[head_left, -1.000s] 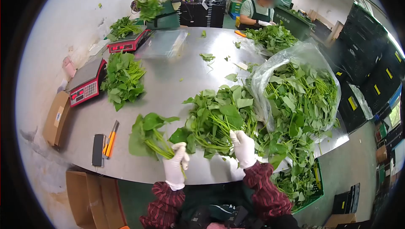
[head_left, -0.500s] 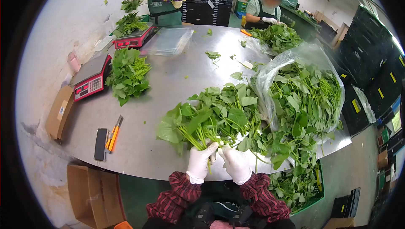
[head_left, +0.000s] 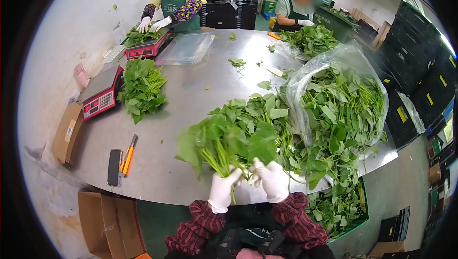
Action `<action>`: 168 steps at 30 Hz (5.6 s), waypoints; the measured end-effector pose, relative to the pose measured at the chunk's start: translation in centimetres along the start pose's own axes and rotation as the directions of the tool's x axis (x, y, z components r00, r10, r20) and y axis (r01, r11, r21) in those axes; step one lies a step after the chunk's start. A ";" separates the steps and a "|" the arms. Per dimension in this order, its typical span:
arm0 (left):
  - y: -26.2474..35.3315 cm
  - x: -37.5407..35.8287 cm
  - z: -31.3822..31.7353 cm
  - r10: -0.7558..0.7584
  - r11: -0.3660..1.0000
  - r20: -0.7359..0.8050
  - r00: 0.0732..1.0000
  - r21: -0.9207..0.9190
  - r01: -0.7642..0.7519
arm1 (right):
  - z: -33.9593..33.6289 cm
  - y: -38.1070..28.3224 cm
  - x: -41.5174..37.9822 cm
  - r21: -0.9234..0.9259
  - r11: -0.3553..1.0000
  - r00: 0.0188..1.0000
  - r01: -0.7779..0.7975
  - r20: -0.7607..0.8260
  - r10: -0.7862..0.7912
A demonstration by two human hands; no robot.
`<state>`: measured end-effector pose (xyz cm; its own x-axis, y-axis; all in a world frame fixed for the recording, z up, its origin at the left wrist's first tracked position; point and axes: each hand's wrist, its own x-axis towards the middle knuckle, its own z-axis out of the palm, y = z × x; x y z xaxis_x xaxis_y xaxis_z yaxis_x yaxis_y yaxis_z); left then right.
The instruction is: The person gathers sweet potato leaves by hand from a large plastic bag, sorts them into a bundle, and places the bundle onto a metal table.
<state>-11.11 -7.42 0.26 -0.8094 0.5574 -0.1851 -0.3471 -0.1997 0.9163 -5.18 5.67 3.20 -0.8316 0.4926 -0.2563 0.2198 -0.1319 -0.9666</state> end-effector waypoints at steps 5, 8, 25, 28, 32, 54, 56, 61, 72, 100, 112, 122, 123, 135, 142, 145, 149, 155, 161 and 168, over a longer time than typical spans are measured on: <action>-0.1 1.3 -3.3 0.115 0.854 0.007 0.993 -0.511 -0.095 | -7.9 1.8 1.4 0.081 0.983 0.904 0.163 -0.411 -0.116; 1.0 1.3 -4.1 0.172 0.809 0.059 0.983 -0.578 -0.107 | -13.0 0.1 1.2 -0.609 0.788 0.844 -0.088 -0.465 -0.265; -1.6 -0.4 -1.7 0.109 0.863 0.267 0.957 -0.503 0.043 | 0.2 2.1 -1.0 -0.303 0.941 0.977 0.152 -0.100 -0.190; -0.1 -0.3 -2.5 0.156 0.747 0.108 0.982 -0.663 -0.046 | -4.3 0.6 0.9 -0.144 0.990 0.942 0.007 -0.331 -0.055; 1.2 0.6 -6.6 0.276 0.719 0.072 0.959 -0.678 -0.156 | -11.9 4.1 4.0 -0.912 0.257 0.809 -0.320 -0.404 -0.426; 0.4 0.5 -7.2 0.129 0.653 -0.266 0.955 -0.702 -0.284 | -0.6 3.7 4.1 -0.492 0.720 0.829 0.490 0.006 -0.560; 0.6 0.4 -5.7 0.147 0.748 -0.268 0.952 -0.600 -0.284 | 0.3 1.9 2.8 -0.240 0.934 0.959 0.265 -0.037 -0.282; 1.9 0.3 -2.4 0.170 0.814 -0.280 0.945 -0.500 -0.295 | 0.8 3.3 2.4 -0.551 0.740 0.893 0.386 0.021 -0.450; 1.3 1.7 0.2 0.113 0.958 -0.172 0.979 -0.242 -0.153 | 1.3 1.5 0.0 -0.836 0.065 0.629 0.545 0.356 -0.691; -0.8 0.7 -1.0 0.017 0.907 -0.069 0.998 -0.420 -0.044 | 1.8 2.1 0.2 -0.431 0.647 0.756 0.629 0.144 -0.639; 0.2 1.4 -1.8 0.026 0.903 -0.137 0.990 -0.422 -0.082 | -5.3 1.2 0.8 -0.621 0.669 0.811 0.409 -0.089 -0.578; -0.4 0.2 -1.8 0.056 0.927 0.056 0.997 -0.375 -0.031 | 1.7 5.1 -0.9 -0.418 0.721 0.832 0.553 0.241 -0.499; -1.0 0.1 -2.2 0.051 0.926 0.064 0.997 -0.376 -0.023 | 1.8 5.6 -0.6 -0.438 0.661 0.790 0.610 0.273 -0.548; 2.0 -0.4 -8.1 0.260 0.858 -0.211 0.942 -0.396 -0.325 | -0.9 9.3 8.1 -0.889 0.181 0.809 0.420 0.276 -0.520; 0.6 -0.4 -8.3 0.142 0.847 -0.252 0.957 -0.470 -0.250 | -0.1 1.6 5.9 -0.518 0.706 0.822 0.483 -0.009 -0.569; 0.5 0.2 -7.7 0.150 0.850 -0.282 0.948 -0.453 -0.270 | -0.9 2.5 6.4 -0.382 0.851 0.903 0.361 -0.086 -0.422; 0.7 0.8 -4.5 0.065 0.911 -0.298 0.952 -0.372 -0.179 | -0.2 0.8 3.6 -0.053 0.981 0.981 0.186 -0.040 -0.188; 0.2 2.2 -0.7 0.058 0.926 -0.140 0.988 -0.362 -0.105 | 1.4 2.7 2.5 -0.346 0.623 0.701 0.702 0.182 -0.689; -0.1 1.8 0.0 0.050 0.935 -0.118 0.992 -0.344 -0.088 | 1.7 4.3 1.5 -0.499 0.665 0.780 0.556 0.035 -0.625; -0.1 1.5 -1.7 0.075 0.911 -0.094 0.993 -0.398 -0.106 | -0.9 1.5 3.3 -0.171 0.962 0.944 0.212 -0.218 -0.247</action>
<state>-13.03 -7.94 -0.73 -0.8738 0.4629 -0.1486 -0.4191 -0.5621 0.7131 -7.15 7.83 0.90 -0.7284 0.6852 -0.0035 0.1220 0.1246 -0.9847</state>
